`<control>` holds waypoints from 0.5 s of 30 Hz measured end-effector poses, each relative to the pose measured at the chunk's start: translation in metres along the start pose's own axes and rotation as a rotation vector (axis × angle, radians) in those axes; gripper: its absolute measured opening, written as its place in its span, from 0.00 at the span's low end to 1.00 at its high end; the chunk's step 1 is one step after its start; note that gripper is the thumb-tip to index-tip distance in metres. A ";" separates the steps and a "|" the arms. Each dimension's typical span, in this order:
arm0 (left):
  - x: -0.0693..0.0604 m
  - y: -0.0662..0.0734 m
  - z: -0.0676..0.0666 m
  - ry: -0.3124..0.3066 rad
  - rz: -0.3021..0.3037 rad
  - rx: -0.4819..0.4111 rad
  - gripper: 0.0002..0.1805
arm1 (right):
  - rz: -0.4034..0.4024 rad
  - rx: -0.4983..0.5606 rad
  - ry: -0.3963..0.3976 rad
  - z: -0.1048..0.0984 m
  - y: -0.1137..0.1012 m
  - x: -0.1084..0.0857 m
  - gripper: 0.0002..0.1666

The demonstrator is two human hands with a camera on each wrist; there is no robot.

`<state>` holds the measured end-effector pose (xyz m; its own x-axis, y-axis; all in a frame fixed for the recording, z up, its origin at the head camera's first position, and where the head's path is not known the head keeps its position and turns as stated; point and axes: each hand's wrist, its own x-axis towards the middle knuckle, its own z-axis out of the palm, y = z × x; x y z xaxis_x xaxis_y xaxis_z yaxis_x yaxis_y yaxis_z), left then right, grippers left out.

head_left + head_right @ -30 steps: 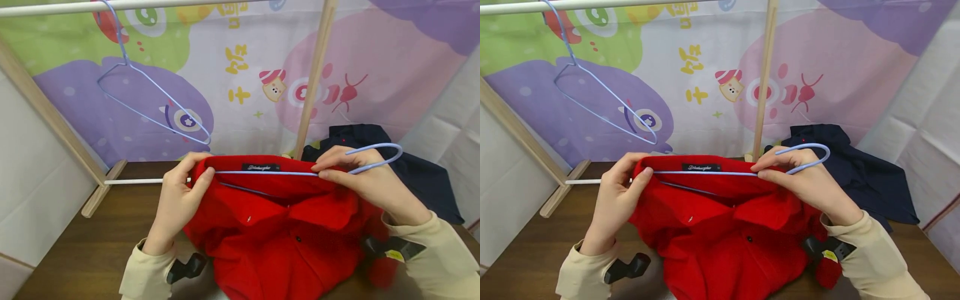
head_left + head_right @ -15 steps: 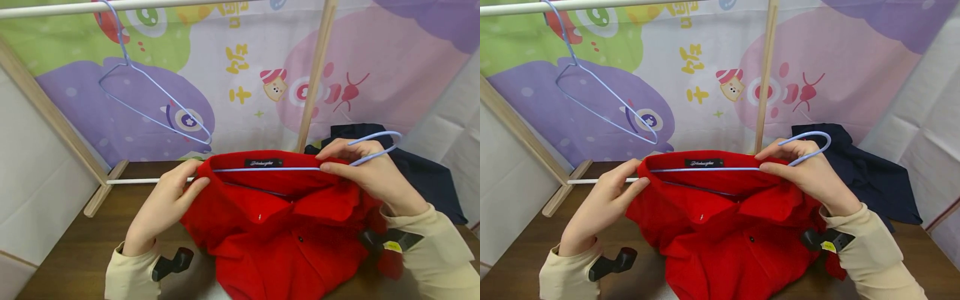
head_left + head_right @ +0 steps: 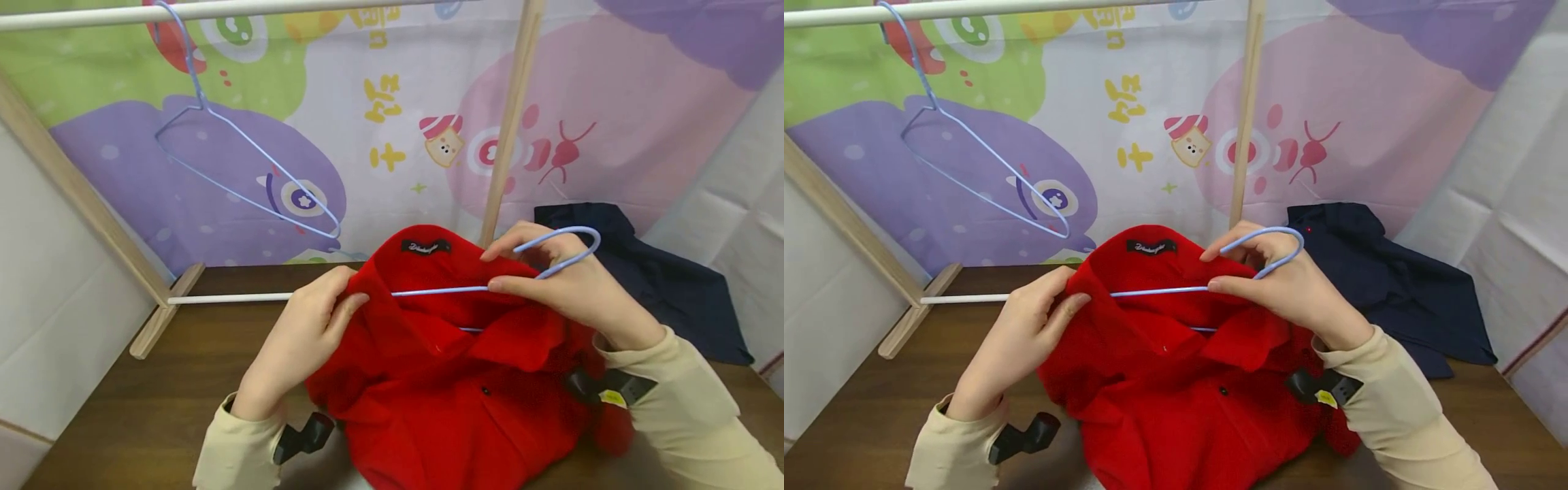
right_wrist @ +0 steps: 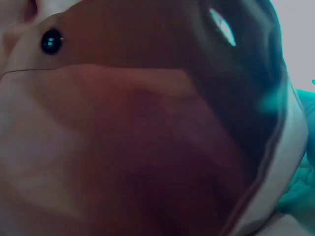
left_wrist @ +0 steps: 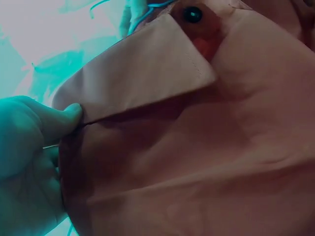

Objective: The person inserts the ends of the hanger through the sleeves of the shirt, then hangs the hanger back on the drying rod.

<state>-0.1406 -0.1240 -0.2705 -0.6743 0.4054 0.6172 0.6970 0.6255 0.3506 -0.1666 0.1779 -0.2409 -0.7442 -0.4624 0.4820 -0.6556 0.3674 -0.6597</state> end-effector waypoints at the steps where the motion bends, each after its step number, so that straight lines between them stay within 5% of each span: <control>1: 0.000 0.000 0.001 -0.008 -0.003 0.007 0.05 | 0.007 -0.015 -0.008 0.001 0.000 0.001 0.17; 4: 0.003 0.001 0.003 -0.028 -0.008 0.043 0.07 | 0.027 -0.075 -0.015 0.003 -0.001 0.003 0.23; 9: 0.007 0.003 0.004 -0.060 0.024 0.100 0.07 | -0.047 -0.159 -0.003 0.004 0.000 0.008 0.31; 15: 0.012 0.008 0.010 -0.103 0.069 0.124 0.04 | -0.104 -0.175 -0.042 0.008 -0.004 0.016 0.18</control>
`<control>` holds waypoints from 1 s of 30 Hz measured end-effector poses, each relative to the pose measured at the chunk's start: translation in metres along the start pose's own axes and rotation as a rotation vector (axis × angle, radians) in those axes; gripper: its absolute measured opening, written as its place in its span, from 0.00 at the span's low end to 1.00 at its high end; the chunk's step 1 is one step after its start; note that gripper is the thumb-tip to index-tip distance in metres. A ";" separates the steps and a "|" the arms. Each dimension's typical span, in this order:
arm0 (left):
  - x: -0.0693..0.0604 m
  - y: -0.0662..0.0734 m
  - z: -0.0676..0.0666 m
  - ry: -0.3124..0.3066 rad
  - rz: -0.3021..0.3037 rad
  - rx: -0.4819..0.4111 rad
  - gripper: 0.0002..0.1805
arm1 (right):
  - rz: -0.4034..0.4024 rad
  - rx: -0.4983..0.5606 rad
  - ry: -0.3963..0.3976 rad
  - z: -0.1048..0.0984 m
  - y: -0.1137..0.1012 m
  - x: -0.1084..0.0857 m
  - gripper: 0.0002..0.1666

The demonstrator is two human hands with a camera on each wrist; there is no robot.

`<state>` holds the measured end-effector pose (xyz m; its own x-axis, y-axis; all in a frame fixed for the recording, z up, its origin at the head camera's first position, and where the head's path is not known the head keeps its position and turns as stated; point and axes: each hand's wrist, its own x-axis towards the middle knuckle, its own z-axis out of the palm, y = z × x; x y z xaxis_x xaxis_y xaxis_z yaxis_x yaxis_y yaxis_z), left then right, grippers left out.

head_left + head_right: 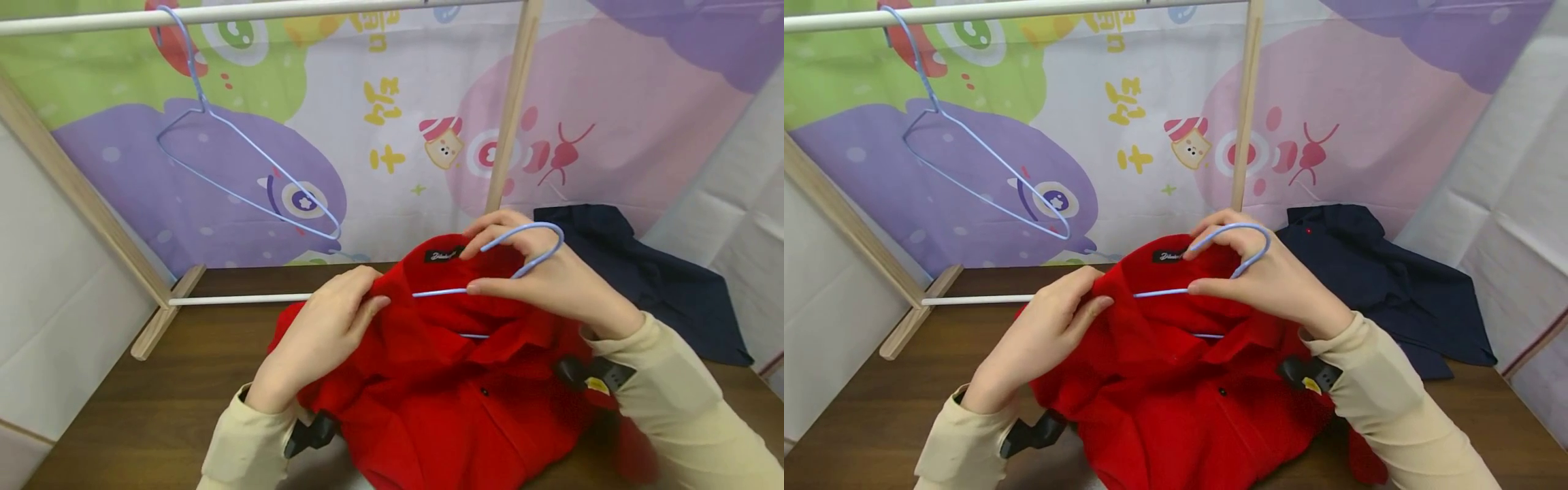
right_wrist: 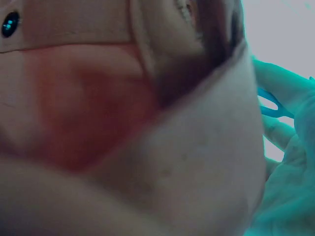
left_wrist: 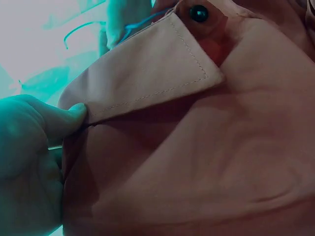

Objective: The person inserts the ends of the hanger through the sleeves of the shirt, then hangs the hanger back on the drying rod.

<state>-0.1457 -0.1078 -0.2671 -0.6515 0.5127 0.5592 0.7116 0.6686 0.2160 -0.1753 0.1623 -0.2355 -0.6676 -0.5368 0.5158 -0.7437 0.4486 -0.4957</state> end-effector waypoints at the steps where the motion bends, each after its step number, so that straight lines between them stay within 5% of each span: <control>1: 0.001 0.001 0.001 -0.007 0.004 0.000 0.04 | -0.001 0.010 -0.010 0.000 -0.001 0.001 0.15; 6: 0.005 0.004 0.007 -0.033 0.024 -0.002 0.06 | 0.003 0.027 -0.058 0.002 -0.006 0.008 0.07; 13: 0.009 0.009 0.013 -0.035 0.043 0.007 0.07 | -0.054 -0.032 -0.035 0.003 -0.013 0.017 0.09; 17: 0.007 0.008 0.015 0.026 0.033 -0.001 0.04 | -0.037 -0.006 -0.045 0.003 -0.012 0.016 0.08; 24: 0.002 0.001 0.013 0.179 0.018 -0.065 0.03 | 0.038 -0.090 -0.055 -0.006 -0.006 0.003 0.24; 30: -0.002 -0.004 0.012 0.244 0.002 -0.093 0.03 | 0.074 -0.087 -0.107 -0.010 0.006 -0.016 0.30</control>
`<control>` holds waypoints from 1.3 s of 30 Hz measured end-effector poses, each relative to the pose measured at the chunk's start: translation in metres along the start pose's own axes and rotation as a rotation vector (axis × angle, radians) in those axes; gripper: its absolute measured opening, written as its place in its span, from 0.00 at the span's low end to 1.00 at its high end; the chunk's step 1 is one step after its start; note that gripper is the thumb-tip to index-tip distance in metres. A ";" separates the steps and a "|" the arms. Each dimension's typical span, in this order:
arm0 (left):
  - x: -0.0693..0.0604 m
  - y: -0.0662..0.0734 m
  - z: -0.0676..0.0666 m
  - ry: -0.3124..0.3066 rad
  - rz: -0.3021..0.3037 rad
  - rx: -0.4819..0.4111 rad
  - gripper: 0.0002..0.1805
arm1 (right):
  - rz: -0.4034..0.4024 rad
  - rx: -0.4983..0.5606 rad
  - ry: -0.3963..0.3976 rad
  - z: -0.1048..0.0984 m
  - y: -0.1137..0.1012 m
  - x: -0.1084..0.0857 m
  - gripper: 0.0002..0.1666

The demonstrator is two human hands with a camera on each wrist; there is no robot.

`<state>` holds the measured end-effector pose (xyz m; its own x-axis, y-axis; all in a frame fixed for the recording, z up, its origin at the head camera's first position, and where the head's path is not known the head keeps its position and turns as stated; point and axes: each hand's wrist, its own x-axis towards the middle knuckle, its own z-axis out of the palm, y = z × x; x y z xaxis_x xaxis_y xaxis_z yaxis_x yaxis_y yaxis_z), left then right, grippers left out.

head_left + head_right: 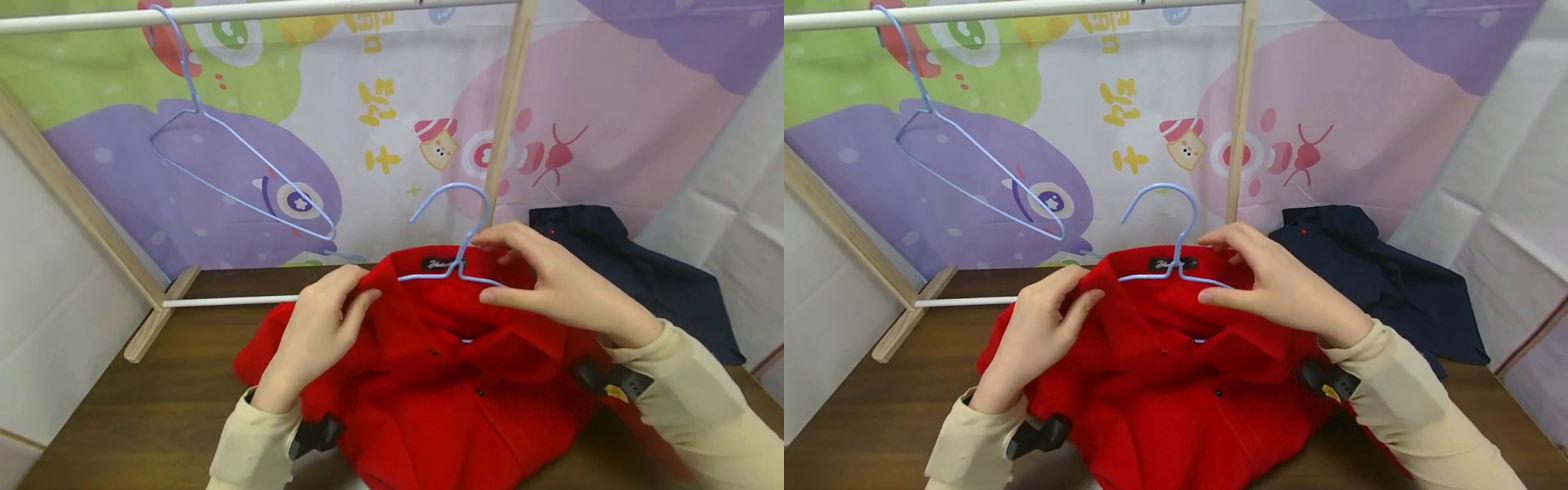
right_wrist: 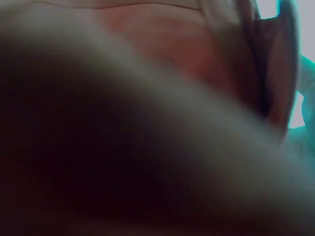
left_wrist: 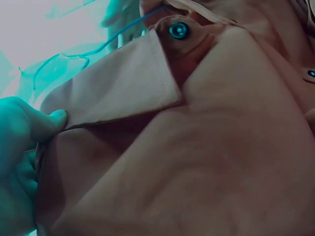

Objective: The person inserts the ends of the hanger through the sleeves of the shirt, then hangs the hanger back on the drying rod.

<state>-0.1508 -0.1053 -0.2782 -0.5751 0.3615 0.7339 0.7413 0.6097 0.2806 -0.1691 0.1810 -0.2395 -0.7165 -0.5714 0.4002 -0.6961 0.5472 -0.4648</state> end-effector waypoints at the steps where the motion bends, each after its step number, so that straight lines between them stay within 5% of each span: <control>1: 0.000 -0.001 -0.001 0.010 -0.005 -0.003 0.03 | -0.003 -0.008 0.001 0.001 0.002 -0.003 0.33; 5: -0.001 -0.004 -0.006 0.066 -0.018 -0.012 0.03 | 0.061 -0.018 0.007 0.003 0.007 -0.012 0.46; 11: -0.001 -0.008 -0.012 0.148 -0.048 -0.010 0.02 | 0.208 0.099 -0.036 -0.001 0.013 -0.023 0.57; 17: -0.002 -0.009 -0.013 0.175 -0.054 -0.024 0.02 | 0.250 0.058 -0.022 0.002 0.015 -0.027 0.44; 24: -0.001 -0.011 -0.013 0.192 -0.079 0.015 0.02 | 0.161 0.077 0.076 0.010 0.018 -0.029 0.41; 28: -0.001 -0.011 -0.013 0.230 -0.102 0.058 0.03 | 0.095 0.192 0.039 0.009 0.021 -0.032 0.42; 34: -0.001 -0.011 -0.012 0.281 -0.132 0.109 0.03 | 0.099 0.322 -0.040 0.002 0.019 -0.036 0.33; 39: -0.002 -0.010 -0.012 0.238 -0.112 0.067 0.02 | 0.114 0.254 -0.001 0.004 0.017 -0.033 0.27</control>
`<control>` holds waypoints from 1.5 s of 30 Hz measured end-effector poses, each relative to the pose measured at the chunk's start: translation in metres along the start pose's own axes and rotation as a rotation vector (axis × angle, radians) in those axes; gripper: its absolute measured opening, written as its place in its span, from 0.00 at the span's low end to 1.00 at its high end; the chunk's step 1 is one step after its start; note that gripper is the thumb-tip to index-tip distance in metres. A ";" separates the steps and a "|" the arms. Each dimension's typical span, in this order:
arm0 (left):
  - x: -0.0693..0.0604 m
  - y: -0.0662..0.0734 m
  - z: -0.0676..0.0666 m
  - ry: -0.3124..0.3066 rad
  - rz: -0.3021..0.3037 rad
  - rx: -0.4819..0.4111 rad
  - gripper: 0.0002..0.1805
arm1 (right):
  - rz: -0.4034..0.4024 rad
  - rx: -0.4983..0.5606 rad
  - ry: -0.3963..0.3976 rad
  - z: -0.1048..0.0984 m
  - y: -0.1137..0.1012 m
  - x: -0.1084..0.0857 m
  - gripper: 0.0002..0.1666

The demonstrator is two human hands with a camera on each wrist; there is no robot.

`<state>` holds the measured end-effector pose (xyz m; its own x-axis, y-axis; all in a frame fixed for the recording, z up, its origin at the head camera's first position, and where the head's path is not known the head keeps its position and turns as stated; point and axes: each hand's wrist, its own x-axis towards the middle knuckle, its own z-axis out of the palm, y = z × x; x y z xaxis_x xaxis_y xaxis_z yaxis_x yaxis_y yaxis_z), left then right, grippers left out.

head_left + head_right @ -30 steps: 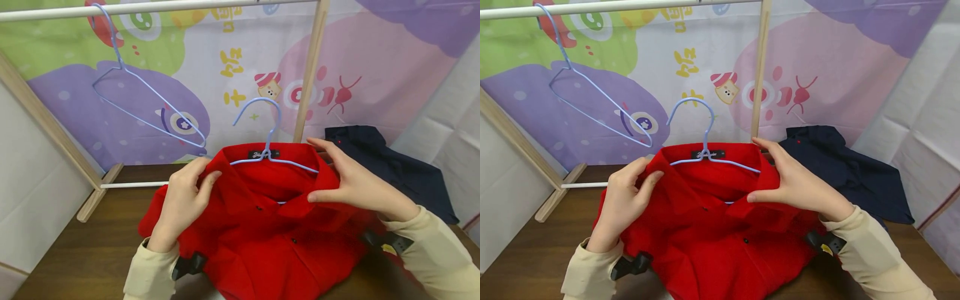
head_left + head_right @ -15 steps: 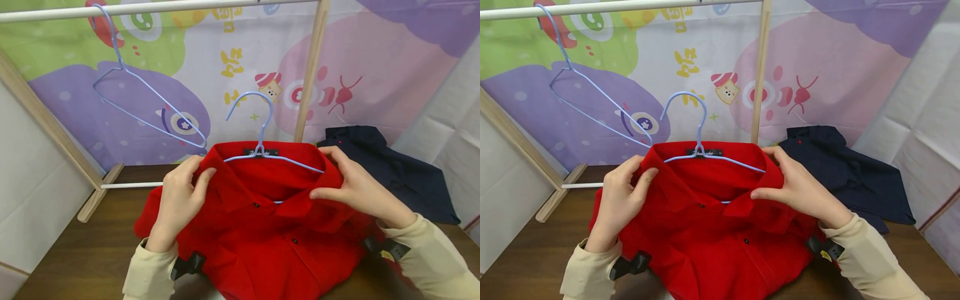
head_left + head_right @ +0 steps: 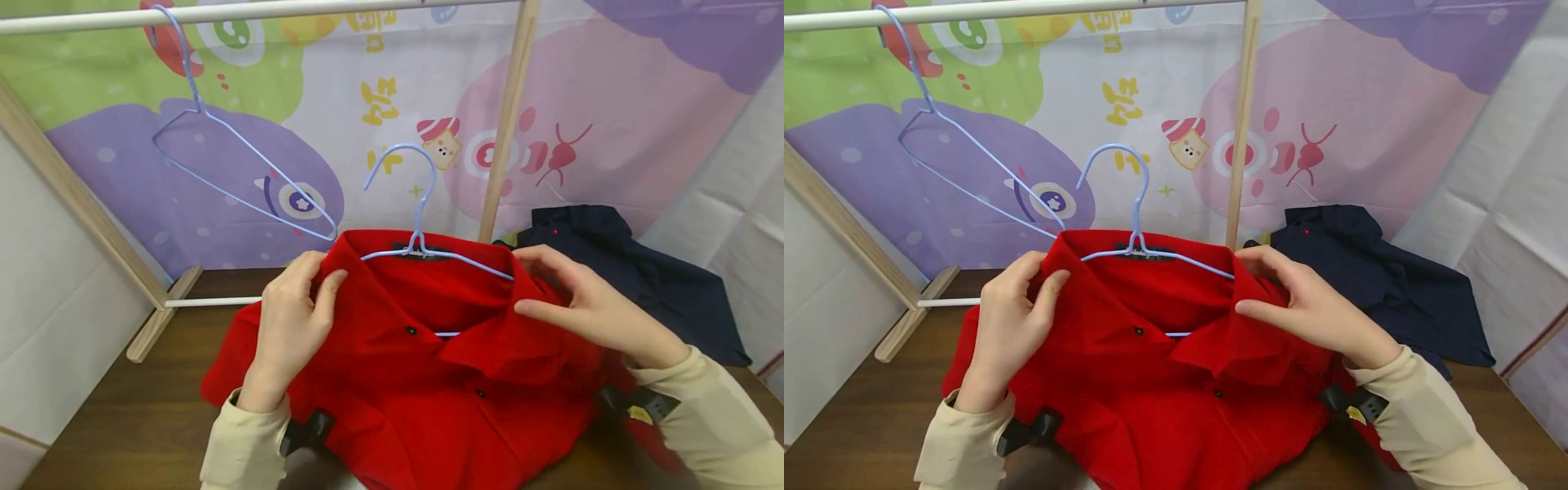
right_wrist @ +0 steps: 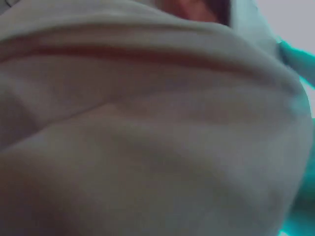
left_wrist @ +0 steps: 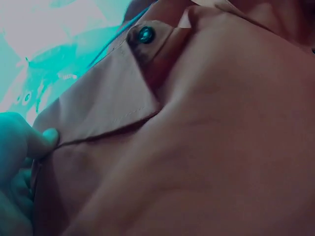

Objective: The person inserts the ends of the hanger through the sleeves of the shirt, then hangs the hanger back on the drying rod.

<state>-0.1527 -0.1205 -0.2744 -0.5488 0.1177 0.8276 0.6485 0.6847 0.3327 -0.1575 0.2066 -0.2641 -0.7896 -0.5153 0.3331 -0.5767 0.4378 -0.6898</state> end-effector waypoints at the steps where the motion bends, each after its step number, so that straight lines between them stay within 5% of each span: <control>1: 0.000 0.000 0.000 -0.015 0.012 -0.007 0.02 | -0.005 -0.032 0.022 0.002 0.000 0.001 0.26; 8: -0.002 0.004 0.001 -0.096 0.050 -0.028 0.03 | -0.117 -0.330 0.329 0.010 0.001 0.012 0.16; 16: -0.003 0.006 0.005 -0.171 0.061 0.025 0.08 | -0.111 -0.347 0.498 0.017 -0.004 0.020 0.16; 26: 0.000 0.001 -0.006 -0.272 -0.136 -0.063 0.06 | -0.244 -0.461 0.704 0.014 -0.002 0.024 0.23; 37: -0.001 -0.002 0.001 -0.061 -0.074 -0.171 0.07 | -0.242 -0.526 0.706 0.016 0.008 0.026 0.24; 45: 0.000 -0.008 -0.003 -0.005 -0.072 -0.172 0.06 | -0.238 -0.581 0.600 0.004 0.013 0.015 0.35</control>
<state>-0.1567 -0.1280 -0.2760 -0.5990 0.0768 0.7971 0.6881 0.5584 0.4633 -0.1758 0.2016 -0.2712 -0.5168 -0.2370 0.8226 -0.6269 0.7591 -0.1752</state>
